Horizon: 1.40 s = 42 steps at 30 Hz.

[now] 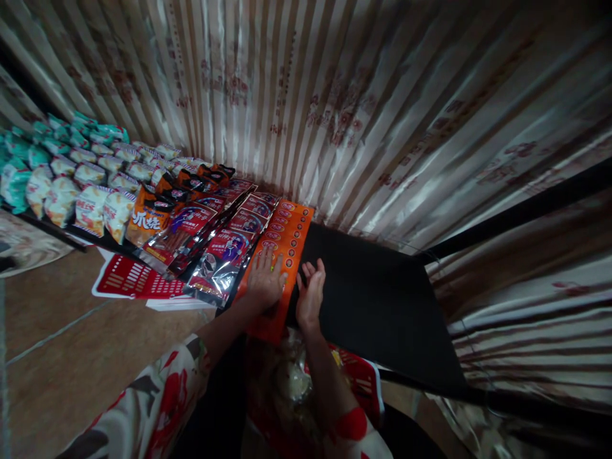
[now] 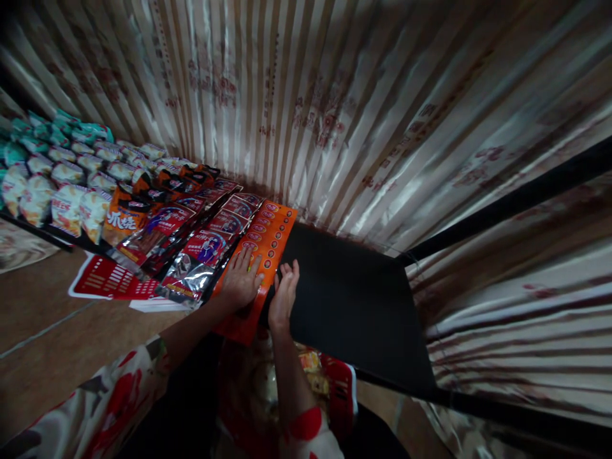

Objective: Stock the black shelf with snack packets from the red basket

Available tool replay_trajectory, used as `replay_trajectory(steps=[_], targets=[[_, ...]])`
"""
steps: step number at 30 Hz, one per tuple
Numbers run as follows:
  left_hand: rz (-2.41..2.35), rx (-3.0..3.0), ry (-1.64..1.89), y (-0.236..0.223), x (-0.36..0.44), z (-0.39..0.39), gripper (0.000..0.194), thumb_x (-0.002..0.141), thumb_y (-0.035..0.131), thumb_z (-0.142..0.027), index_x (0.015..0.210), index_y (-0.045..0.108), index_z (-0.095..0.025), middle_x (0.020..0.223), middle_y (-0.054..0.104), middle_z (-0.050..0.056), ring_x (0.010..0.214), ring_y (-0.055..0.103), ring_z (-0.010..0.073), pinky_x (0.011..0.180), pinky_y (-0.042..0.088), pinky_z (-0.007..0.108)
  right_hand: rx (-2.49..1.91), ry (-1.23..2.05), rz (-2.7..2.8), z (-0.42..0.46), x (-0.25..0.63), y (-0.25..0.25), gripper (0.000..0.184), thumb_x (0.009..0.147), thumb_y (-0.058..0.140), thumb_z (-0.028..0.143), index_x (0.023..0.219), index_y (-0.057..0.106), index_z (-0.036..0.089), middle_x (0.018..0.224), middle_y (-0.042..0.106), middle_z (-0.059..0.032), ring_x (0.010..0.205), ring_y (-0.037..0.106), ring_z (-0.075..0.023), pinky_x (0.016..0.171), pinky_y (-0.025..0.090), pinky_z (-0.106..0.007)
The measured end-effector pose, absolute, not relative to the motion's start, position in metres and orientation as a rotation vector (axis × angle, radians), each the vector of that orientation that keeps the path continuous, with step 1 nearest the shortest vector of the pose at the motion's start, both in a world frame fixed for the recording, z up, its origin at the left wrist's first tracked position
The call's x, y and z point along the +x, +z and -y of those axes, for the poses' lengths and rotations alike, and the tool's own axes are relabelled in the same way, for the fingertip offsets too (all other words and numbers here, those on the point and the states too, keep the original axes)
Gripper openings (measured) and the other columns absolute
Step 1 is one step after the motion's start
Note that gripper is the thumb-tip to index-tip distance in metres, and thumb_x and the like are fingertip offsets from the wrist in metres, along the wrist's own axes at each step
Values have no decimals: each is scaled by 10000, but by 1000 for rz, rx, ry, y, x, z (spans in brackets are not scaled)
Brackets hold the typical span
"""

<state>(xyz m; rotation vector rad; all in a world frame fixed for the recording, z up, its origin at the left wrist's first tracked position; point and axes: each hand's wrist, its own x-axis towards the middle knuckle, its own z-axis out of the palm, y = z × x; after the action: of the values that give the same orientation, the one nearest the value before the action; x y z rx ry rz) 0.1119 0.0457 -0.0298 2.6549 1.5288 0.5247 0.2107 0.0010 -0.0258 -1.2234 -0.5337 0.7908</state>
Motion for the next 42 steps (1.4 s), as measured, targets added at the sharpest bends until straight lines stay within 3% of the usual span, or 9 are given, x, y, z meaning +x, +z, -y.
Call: replay_trajectory(steps=[8, 13, 16, 19, 22, 25, 30, 36, 42], targets=[[-1515, 2613, 578, -32, 112, -47, 497, 871, 395, -363, 1311, 421, -135, 1434, 322, 165, 1335, 257, 303, 1054, 254, 500, -1308, 797, 556, -2, 207, -22, 604, 845, 281, 593, 1366, 251, 289, 1338, 424, -91, 1235, 416, -165, 942, 417, -367], [-1511, 2615, 579, -31, 111, -46, 490, 876, 383, -358, 1309, 424, -131, 1430, 326, 172, 1336, 257, 295, 1063, 245, 488, -1295, 784, 601, 0, 220, -31, 613, 868, 234, 561, 1368, 258, 207, 1280, 479, -126, 1173, 482, -178, 957, 405, -394], [-1505, 2631, 580, -31, 111, -46, 490, 879, 382, -360, 1309, 423, -130, 1432, 322, 172, 1340, 249, 292, 1066, 242, 483, -1558, 595, 820, 3, 232, -34, 558, 878, 273, 472, 1312, 382, 140, 1255, 507, -146, 1199, 443, -211, 1024, 323, -440], [-1506, 2633, 582, -30, 111, -45, 492, 876, 389, -357, 1308, 423, -123, 1428, 330, 172, 1340, 249, 289, 1067, 242, 482, -1816, 340, 1209, 6, 239, -38, 433, 837, 378, 302, 1172, 553, 91, 1259, 515, -158, 1305, 267, -255, 1078, 218, -468], [-1504, 2631, 568, -28, 111, -45, 493, 870, 398, -354, 1301, 432, -116, 1421, 339, 181, 1334, 262, 292, 1061, 254, 479, -1893, 227, 1436, 11, 240, -41, 411, 774, 390, 140, 1120, 610, 125, 1289, 504, -124, 1340, 169, -257, 1084, 199, -488], [-1509, 2626, 571, -27, 111, -45, 492, 869, 398, -356, 1301, 434, -122, 1423, 339, 176, 1334, 262, 296, 1057, 256, 487, -1940, 213, 1510, 13, 238, -43, 478, 734, 398, 69, 1146, 603, 198, 1314, 486, -82, 1334, 187, -254, 1060, 238, -507], [-1509, 2633, 581, -29, 112, -46, 485, 878, 375, -355, 1301, 435, -127, 1413, 356, 177, 1332, 266, 298, 1061, 244, 493, -2031, 187, 1464, 10, 236, -41, 480, 725, 387, 35, 1108, 629, 195, 1334, 441, -109, 1313, 233, -264, 1027, 292, -492], [-1539, 2616, 573, -32, 113, -47, 493, 873, 378, -363, 1308, 431, -138, 1421, 349, 163, 1321, 286, 308, 1050, 264, 499, -2039, 243, 1334, 3, 238, -43, 475, 705, 384, 12, 1002, 673, 244, 1444, 311, -37, 1350, 156, -267, 1025, 275, -533], [-1534, 2647, 563, -31, 114, -47, 496, 868, 392, -356, 1305, 432, -124, 1410, 360, 180, 1319, 289, 313, 1038, 277, 504, -2011, 300, 1296, -1, 243, -48, 468, 687, 379, 13, 958, 690, 234, 1464, 278, -27, 1362, 127, -273, 1024, 264, -558]])
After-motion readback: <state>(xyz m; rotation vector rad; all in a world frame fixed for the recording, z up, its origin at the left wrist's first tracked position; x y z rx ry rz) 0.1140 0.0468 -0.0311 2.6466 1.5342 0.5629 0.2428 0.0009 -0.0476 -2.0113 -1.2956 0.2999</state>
